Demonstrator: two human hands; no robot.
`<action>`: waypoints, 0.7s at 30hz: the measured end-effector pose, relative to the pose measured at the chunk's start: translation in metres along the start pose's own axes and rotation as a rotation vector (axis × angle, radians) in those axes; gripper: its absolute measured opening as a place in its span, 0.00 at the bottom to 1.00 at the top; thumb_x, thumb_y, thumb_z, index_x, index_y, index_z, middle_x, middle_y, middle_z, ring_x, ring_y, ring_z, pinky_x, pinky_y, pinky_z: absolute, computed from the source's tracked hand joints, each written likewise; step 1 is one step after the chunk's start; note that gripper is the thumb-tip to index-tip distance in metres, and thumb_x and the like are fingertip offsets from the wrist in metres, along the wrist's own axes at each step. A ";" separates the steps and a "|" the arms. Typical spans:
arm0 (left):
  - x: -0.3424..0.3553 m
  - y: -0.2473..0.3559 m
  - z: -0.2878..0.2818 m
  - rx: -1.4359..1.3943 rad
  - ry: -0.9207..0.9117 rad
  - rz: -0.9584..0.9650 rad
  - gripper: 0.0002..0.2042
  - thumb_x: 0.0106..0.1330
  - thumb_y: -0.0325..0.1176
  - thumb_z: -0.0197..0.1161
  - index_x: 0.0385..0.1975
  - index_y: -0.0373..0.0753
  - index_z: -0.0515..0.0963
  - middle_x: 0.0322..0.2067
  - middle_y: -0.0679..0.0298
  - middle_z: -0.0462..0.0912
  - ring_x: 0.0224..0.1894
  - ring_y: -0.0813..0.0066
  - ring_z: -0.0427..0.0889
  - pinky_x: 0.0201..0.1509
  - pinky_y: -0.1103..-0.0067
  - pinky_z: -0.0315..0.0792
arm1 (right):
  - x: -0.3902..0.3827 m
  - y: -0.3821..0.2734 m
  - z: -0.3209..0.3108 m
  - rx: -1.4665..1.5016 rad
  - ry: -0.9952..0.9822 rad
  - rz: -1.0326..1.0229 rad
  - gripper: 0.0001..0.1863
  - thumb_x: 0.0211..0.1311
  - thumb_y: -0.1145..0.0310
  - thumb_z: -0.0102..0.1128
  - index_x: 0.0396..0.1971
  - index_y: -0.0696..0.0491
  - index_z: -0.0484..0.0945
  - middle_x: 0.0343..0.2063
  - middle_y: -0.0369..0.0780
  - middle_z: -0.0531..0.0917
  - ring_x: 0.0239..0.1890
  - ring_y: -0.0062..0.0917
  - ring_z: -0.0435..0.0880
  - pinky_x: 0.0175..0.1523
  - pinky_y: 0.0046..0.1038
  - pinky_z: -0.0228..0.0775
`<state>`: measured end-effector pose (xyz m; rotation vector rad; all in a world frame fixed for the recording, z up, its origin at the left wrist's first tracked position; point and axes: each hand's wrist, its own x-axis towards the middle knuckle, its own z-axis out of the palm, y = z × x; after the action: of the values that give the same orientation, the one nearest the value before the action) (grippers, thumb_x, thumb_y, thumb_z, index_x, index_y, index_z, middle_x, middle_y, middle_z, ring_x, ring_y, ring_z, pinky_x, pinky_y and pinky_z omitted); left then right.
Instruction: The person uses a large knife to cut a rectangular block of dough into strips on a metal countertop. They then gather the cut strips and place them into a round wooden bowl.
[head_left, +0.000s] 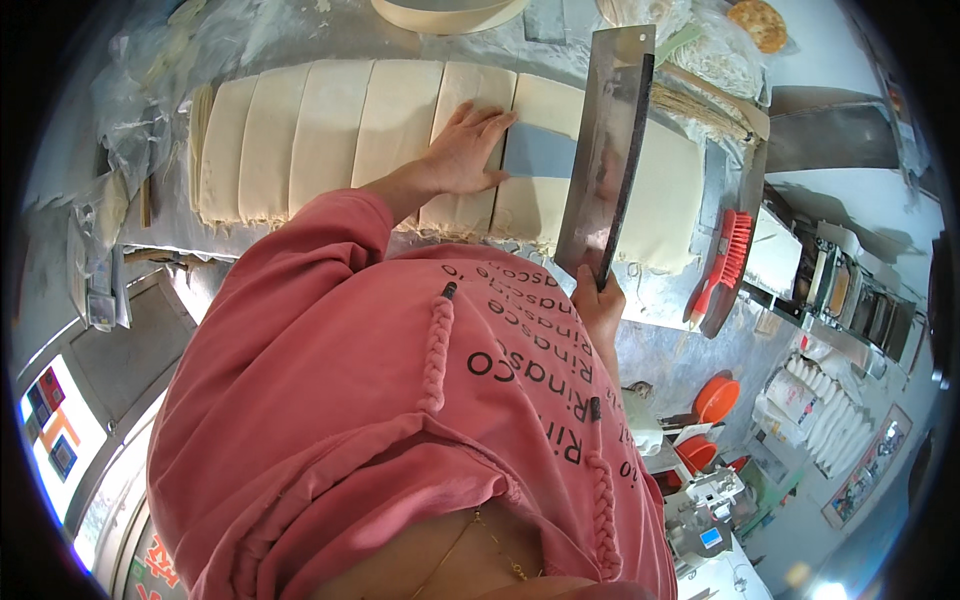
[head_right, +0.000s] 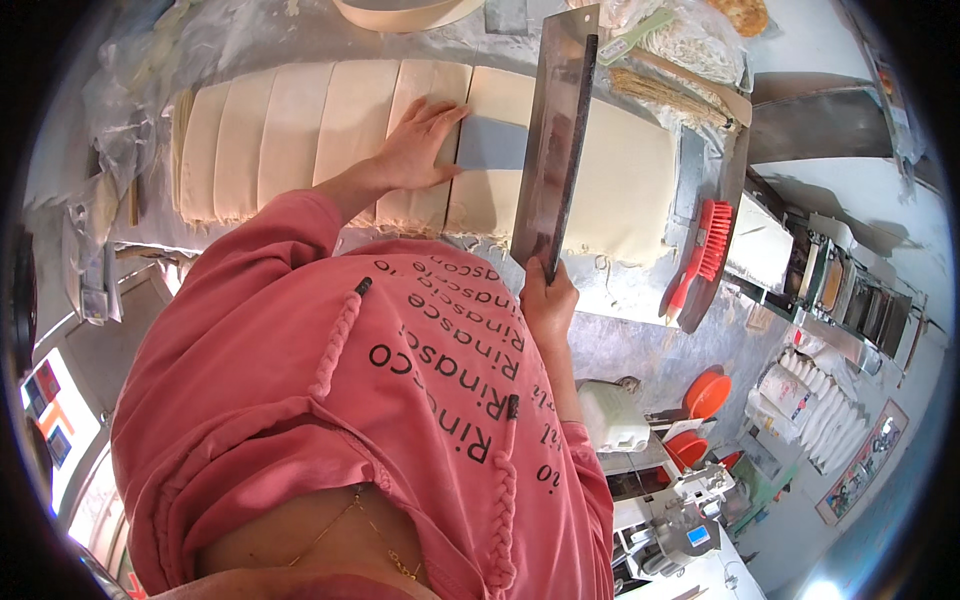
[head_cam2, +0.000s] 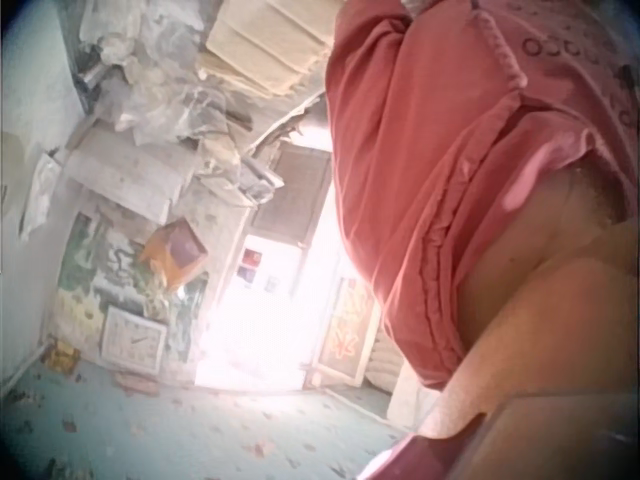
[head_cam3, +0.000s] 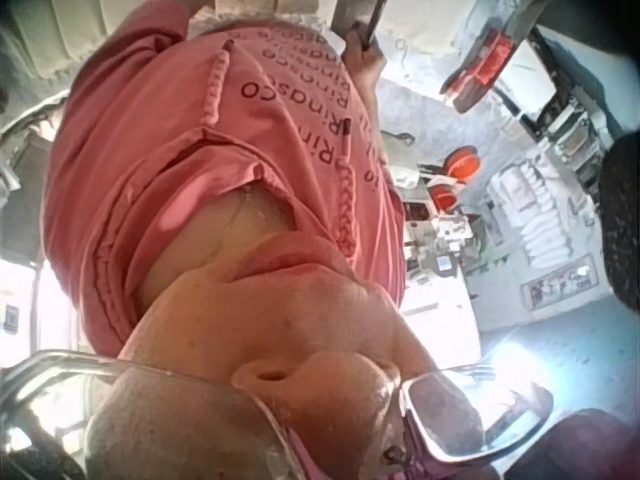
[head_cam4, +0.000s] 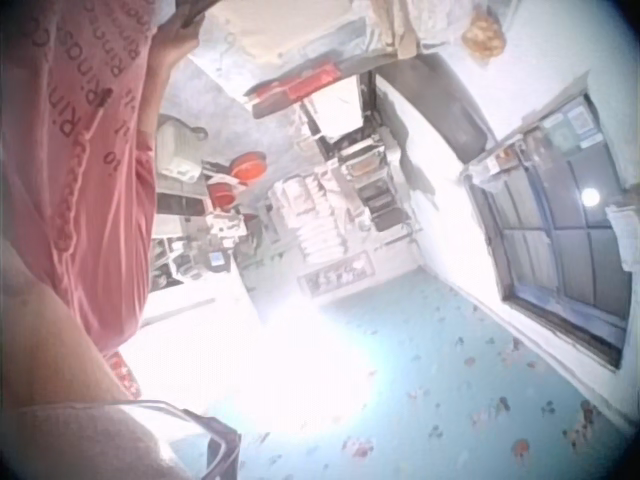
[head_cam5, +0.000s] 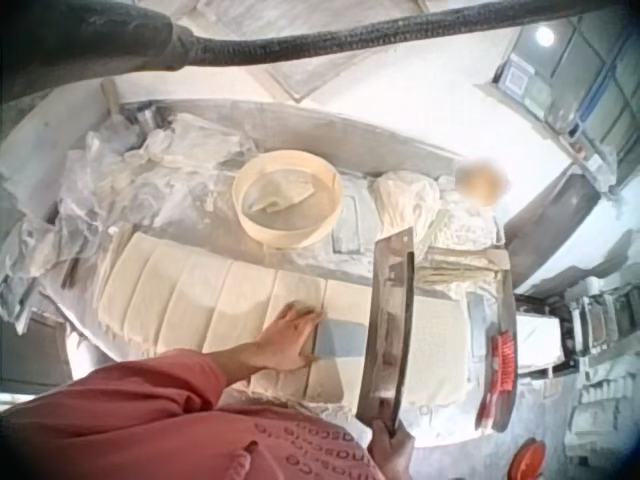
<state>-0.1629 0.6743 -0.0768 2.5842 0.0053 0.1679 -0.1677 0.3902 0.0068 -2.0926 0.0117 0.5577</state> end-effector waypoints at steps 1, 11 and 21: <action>-0.001 -0.002 0.001 -0.004 0.011 0.020 0.40 0.47 0.41 0.67 0.59 0.36 0.53 0.56 0.50 0.62 0.62 0.56 0.56 0.68 0.61 0.42 | -0.002 -0.003 0.002 0.000 -0.003 0.013 0.13 0.60 0.65 0.52 0.26 0.60 0.73 0.09 0.36 0.71 0.11 0.17 0.70 0.17 0.23 0.60; 0.000 -0.008 -0.001 0.073 -0.017 0.166 0.35 0.49 0.43 0.65 0.58 0.42 0.60 0.56 0.57 0.63 0.62 0.60 0.56 0.66 0.59 0.44 | -0.006 -0.029 0.016 -0.078 0.046 0.159 0.15 0.61 0.63 0.50 0.26 0.62 0.72 0.09 0.37 0.71 0.09 0.19 0.69 0.14 0.25 0.60; -0.002 -0.005 -0.004 0.107 0.002 0.216 0.25 0.50 0.44 0.63 0.51 0.49 0.72 0.57 0.59 0.62 0.61 0.60 0.56 0.62 0.57 0.50 | -0.003 -0.027 0.022 -0.141 0.057 0.131 0.13 0.61 0.64 0.50 0.25 0.59 0.72 0.09 0.35 0.70 0.09 0.16 0.67 0.14 0.22 0.58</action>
<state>-0.1657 0.6803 -0.0765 2.6878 -0.2721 0.2552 -0.1729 0.4222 0.0196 -2.2567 0.1470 0.5924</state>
